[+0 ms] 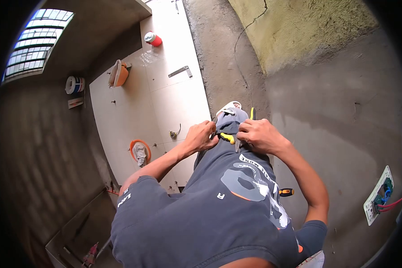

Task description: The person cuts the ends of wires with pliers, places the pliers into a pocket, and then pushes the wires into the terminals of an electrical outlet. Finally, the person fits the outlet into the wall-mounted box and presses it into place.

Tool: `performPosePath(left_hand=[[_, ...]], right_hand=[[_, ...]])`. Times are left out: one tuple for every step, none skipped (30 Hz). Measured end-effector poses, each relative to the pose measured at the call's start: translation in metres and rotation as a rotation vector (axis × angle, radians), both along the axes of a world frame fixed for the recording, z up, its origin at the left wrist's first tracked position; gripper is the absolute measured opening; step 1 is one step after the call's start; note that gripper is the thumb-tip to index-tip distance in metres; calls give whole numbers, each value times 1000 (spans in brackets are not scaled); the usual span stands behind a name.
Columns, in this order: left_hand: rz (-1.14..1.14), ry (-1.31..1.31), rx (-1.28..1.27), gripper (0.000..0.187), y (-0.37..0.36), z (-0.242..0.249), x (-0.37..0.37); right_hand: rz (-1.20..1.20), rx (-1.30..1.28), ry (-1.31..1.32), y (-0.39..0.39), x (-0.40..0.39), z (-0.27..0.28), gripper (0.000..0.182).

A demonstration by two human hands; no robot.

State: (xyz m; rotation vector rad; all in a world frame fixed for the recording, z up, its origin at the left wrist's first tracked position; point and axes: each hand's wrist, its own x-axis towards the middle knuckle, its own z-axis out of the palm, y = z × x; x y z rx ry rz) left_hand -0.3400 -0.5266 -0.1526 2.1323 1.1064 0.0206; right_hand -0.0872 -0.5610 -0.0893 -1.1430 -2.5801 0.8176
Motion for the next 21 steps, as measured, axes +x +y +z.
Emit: performPosePath(left_hand=[[37,107,-66,29,-4,-14,-1],[59,221,-281,32,-1,-17,3],[32,249,-329,33,1,-20,3],[7,276,-376,35,3,-20,3],[-7,284,-382,32,5,-24,2],[6,281,-368,31,3,-33,2],[11,260,-290,32,-1,-41,0],[44,233,-229,33,-5,-44,-2],[89,205,-178,33,-9,-46,-7],[119,201,-138,32,-9,-41,-8],[124,147,-91,31,-9,-38,-12],[109,151,-45,33,-10,-41,-17],[79,179,-23,33,-11,-36,-16],[60,166,-23,32,-13,-36,-18],[60,215,9,32,-14,-30,-14],[72,262,-45,35,-11,-26,-12],[46,268,6,35,-11,-28,-9],[19,270,53,34,-14,-31,-7],[14,264,70,34,-17,-34,-7],[41,208,132,34,-21,-38,-8],[70,152,189,34,-22,-41,-7]], right_hand=[[-20,15,-27,0,1,-1,7],[-19,26,-27,1,3,-5,7],[-13,39,17,1,3,-10,8],[-5,52,60,3,3,-12,9],[22,14,13,5,1,-7,11],[28,38,10,4,0,-5,11],[27,58,17,3,1,-4,16],[28,92,24,5,2,-3,23],[22,95,32,4,2,-1,23],[13,99,42,3,1,0,24],[21,64,35,4,-1,4,19],[28,20,27,3,-3,7,15],[35,7,7,3,-5,7,17],[44,-15,-13,4,-7,8,18],[52,-41,-48,6,-7,13,22],[51,-14,-47,7,-7,12,22],[56,-16,-23,7,-6,9,24],[61,-24,-4,5,-4,9,26],[59,-37,4,4,-4,10,27],[48,-20,-2,3,-5,9,27],[50,0,-2,3,-5,6,27]])
